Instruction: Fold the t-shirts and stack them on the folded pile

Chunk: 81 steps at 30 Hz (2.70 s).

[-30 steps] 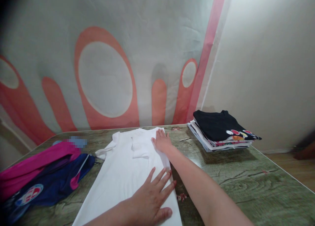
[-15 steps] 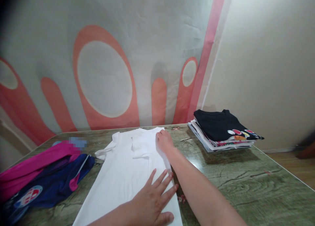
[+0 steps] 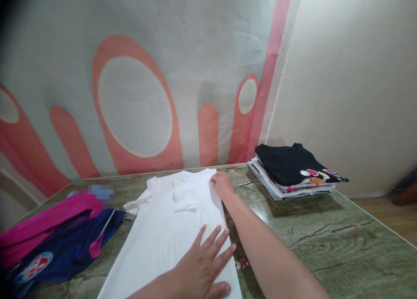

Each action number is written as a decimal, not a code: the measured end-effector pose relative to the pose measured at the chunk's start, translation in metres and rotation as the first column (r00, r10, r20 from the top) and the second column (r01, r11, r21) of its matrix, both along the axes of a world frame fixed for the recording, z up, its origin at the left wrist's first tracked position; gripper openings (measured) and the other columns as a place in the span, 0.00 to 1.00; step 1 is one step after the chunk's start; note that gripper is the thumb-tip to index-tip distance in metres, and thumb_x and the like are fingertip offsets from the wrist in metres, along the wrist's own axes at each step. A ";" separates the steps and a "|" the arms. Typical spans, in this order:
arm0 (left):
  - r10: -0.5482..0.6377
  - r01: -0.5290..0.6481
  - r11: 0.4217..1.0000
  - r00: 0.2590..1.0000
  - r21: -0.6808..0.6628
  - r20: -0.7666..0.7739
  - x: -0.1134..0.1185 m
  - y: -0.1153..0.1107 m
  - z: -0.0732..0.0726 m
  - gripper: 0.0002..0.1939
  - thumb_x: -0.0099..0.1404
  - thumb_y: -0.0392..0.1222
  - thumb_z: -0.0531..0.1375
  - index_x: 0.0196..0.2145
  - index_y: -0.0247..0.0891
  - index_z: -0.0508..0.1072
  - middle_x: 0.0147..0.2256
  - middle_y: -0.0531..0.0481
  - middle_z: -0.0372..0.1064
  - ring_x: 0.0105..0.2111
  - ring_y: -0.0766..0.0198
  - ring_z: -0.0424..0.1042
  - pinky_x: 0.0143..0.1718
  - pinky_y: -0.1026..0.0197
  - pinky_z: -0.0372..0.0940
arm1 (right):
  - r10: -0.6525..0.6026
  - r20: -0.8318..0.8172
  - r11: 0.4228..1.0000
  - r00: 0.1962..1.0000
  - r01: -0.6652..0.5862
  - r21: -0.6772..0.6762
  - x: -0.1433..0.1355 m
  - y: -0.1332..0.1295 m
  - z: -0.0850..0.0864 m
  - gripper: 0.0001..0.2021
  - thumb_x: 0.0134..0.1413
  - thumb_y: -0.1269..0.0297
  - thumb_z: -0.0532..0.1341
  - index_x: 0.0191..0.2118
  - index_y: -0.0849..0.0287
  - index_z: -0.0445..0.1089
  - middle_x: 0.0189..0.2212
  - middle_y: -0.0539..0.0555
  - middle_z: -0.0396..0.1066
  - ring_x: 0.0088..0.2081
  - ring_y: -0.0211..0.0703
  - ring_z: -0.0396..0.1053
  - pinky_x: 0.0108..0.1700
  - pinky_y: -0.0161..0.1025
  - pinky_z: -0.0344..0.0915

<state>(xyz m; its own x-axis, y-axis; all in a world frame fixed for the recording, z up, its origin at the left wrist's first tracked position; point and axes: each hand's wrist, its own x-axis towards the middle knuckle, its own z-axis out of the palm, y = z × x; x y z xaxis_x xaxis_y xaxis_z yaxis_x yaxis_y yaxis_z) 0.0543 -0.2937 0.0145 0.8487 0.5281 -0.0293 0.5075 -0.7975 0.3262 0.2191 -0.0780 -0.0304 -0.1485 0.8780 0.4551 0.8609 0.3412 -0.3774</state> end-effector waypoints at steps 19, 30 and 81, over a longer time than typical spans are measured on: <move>-0.008 0.008 1.000 0.999 0.008 -0.043 0.000 0.005 -0.006 0.36 0.70 0.64 0.41 0.69 0.47 0.40 0.68 0.42 0.30 0.67 0.41 0.32 0.62 0.29 0.33 | -0.034 0.019 0.999 0.999 0.034 -0.014 0.008 -0.005 0.015 0.15 0.54 0.75 0.56 0.44 0.56 0.75 0.45 0.55 0.72 0.49 0.45 0.64 0.54 0.40 0.55; 0.176 -0.180 0.984 0.974 0.013 0.141 -0.009 0.014 0.002 0.30 0.71 0.51 0.49 0.67 0.45 0.47 0.69 0.44 0.36 0.67 0.51 0.40 0.65 0.42 0.44 | -0.159 -0.013 0.986 0.987 0.158 -0.049 0.013 -0.001 0.010 0.14 0.56 0.74 0.54 0.45 0.57 0.73 0.44 0.55 0.73 0.49 0.46 0.65 0.52 0.40 0.54; 0.535 -0.524 0.844 0.814 -0.113 0.227 0.003 0.266 0.000 0.24 0.58 0.41 0.60 0.53 0.42 0.67 0.49 0.51 0.71 0.48 0.58 0.69 0.52 0.58 0.62 | 0.189 0.279 0.981 0.942 -0.168 -0.097 0.009 -0.080 0.032 0.09 0.59 0.74 0.52 0.41 0.57 0.68 0.41 0.56 0.69 0.45 0.48 0.62 0.44 0.44 0.53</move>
